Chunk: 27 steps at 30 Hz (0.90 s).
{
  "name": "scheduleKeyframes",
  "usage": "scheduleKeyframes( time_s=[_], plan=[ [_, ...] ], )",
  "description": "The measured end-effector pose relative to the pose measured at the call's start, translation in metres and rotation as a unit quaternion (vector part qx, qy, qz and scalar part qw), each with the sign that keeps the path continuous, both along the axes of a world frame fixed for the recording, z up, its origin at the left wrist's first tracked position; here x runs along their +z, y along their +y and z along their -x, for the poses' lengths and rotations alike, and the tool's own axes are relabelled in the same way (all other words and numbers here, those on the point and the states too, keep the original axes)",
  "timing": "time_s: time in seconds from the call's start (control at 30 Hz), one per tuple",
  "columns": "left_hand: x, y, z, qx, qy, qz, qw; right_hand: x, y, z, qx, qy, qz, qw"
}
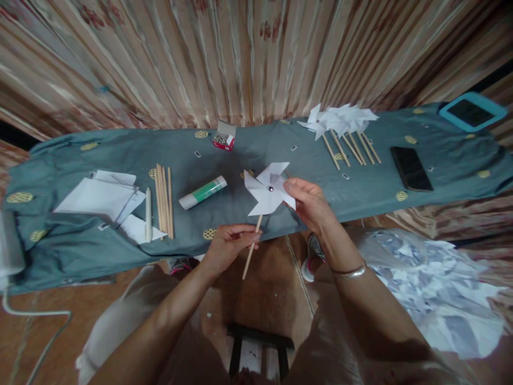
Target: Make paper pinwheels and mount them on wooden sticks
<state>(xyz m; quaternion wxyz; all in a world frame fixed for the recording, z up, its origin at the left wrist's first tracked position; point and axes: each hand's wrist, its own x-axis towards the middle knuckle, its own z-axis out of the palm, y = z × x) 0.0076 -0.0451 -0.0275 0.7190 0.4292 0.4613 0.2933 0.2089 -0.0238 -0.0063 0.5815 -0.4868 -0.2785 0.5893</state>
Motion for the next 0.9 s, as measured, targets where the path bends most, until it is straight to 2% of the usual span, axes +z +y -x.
scheduleKeyframes(
  time_s=[0.2, 0.37, 0.63, 0.9],
  plan=[
    [-0.0001, 0.0015, -0.0012, -0.002, 0.02, -0.015, 1.0, -0.0028, -0.0001, 0.0043, 0.025, -0.024, 0.013, 0.999],
    [-0.0017, 0.0024, -0.0026, 0.013, 0.013, -0.008, 1.0, -0.0054, 0.0003, 0.0049, 0.021, -0.039, 0.015, 0.999],
    [-0.0006, 0.0042, 0.0019, 0.004, 0.03, -0.037, 0.999, -0.0055, 0.002, 0.0076, 0.022, -0.022, 0.01, 0.999],
    [0.0039, 0.0071, 0.0006, 0.046, 0.01, -0.031, 0.998, -0.004, 0.0035, 0.0107, 0.028, 0.017, 0.01, 0.999]
  ],
)
